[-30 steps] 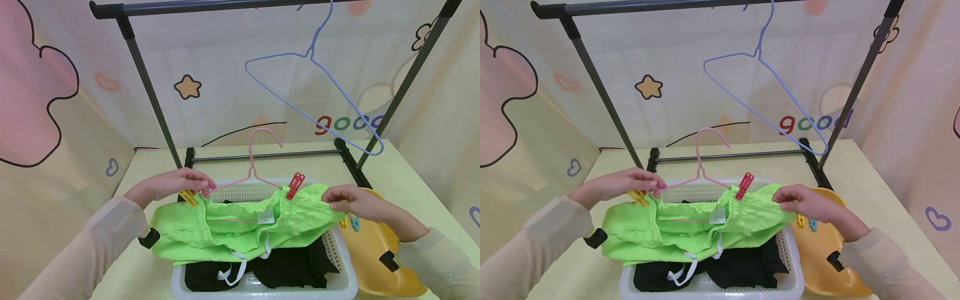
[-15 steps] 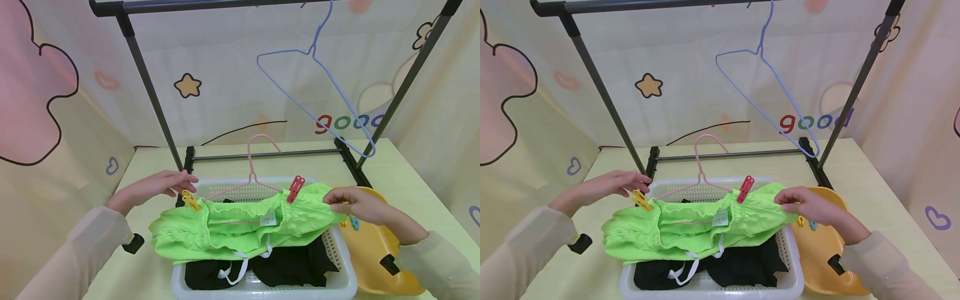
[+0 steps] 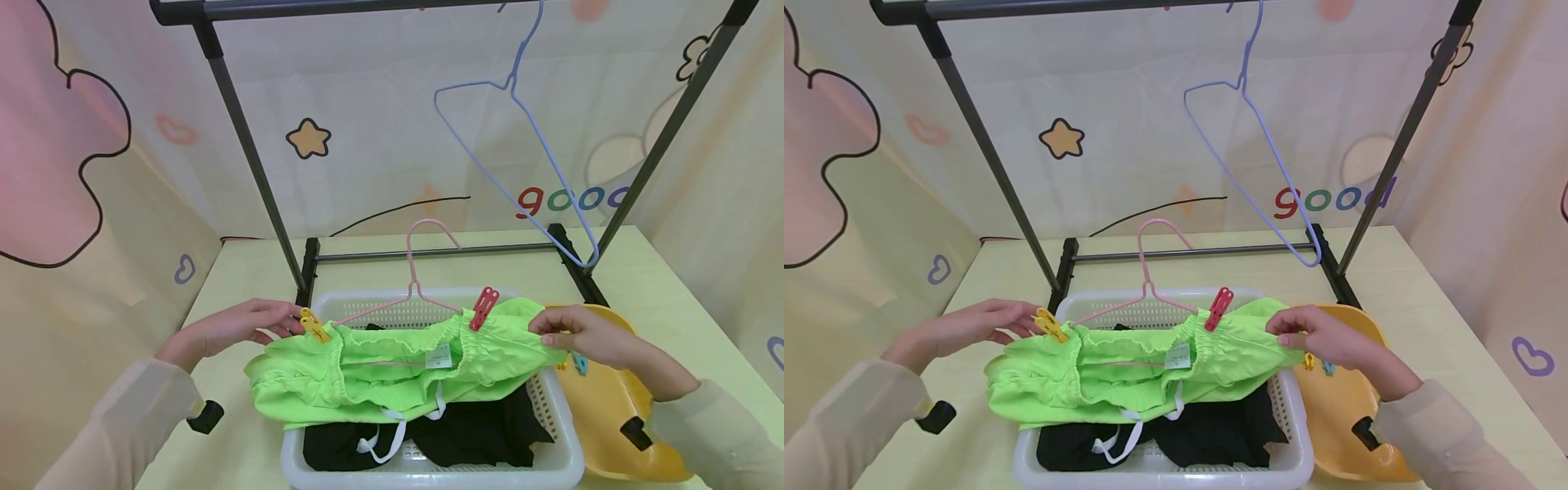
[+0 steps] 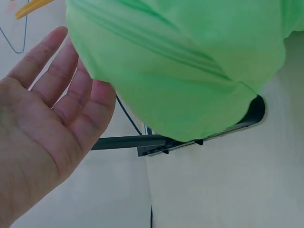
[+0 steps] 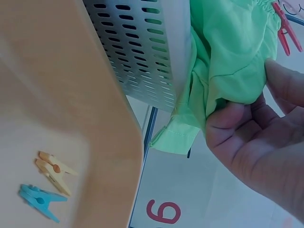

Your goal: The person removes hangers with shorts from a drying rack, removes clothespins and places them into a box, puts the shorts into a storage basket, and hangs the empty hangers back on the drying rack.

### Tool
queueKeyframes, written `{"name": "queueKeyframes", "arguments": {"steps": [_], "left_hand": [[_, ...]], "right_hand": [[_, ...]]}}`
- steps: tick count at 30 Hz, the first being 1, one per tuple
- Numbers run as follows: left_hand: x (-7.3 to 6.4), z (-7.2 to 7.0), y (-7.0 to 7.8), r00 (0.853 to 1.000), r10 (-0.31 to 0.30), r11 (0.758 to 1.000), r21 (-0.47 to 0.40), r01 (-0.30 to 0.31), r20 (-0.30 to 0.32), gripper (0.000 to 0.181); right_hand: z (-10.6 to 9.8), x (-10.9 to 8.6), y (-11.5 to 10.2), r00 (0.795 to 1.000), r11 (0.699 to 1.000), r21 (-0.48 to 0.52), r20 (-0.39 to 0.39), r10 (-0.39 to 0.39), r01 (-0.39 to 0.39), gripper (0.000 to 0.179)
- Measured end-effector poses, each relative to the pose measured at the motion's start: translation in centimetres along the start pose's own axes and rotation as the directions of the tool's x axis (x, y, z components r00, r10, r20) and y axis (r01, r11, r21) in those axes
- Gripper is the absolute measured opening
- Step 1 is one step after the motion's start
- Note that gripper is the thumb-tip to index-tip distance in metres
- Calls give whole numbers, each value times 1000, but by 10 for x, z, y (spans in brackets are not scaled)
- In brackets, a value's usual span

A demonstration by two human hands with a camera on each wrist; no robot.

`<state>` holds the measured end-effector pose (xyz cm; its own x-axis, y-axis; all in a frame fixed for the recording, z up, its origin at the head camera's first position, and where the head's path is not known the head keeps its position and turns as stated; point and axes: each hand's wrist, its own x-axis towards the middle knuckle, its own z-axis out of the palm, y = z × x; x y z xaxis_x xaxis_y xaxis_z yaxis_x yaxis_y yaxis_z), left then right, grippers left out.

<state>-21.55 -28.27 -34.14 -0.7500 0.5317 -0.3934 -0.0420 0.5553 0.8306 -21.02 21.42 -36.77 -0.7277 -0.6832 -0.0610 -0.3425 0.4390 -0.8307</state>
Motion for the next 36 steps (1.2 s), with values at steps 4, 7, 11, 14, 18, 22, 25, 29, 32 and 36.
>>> {"name": "queueKeyframes", "arguments": {"steps": [4, 7, 11, 14, 18, 22, 25, 29, 32, 36], "left_hand": [[1, 2, -10, 1000, 6, 1000, 8, -6, -5, 48], [3, 4, -16, 999, 33, 999, 14, -33, -3, 46], [5, 4, -20, 998, 57, 998, 25, -57, 4, 41], [6, 4, -21, 998, 58, 997, 43, -59, 8, 39], [6, 4, -20, 998, 63, 995, 70, -64, 21, 36], [5, 3, -16, 996, 80, 991, 101, -84, 41, 29], [5, 2, -13, 995, 89, 988, 124, -94, 45, 27], [4, 0, -10, 995, 87, 987, 133, -91, 40, 28], [4, -1, -8, 996, 83, 987, 136, -87, 37, 29], [2, -2, -6, 996, 82, 985, 148, -84, 23, 30]], "right_hand": [[0, 0, 1, 1000, 1000, 22, 9, -6, 6, 15], [1, 0, 1, 1000, 999, 32, 9, -15, 15, 16], [1, 0, 1, 1000, 1000, 22, 4, -16, 16, 17], [1, 0, 1, 1000, 1000, 16, 2, -11, 11, 18], [1, 0, 2, 1000, 1000, 21, 3, -13, 13, 18], [1, 0, 3, 1000, 999, 32, 8, -17, 17, 17], [0, 1, 3, 1000, 999, 40, 15, -18, 17, 17], [0, 1, 4, 1000, 999, 29, 12, -20, 20, 16], [-1, 2, 3, 1000, 1000, 16, 7, -17, 17, 15], [-1, 3, 1, 1000, 1000, -1, 3, -10, 10, 16]]}}
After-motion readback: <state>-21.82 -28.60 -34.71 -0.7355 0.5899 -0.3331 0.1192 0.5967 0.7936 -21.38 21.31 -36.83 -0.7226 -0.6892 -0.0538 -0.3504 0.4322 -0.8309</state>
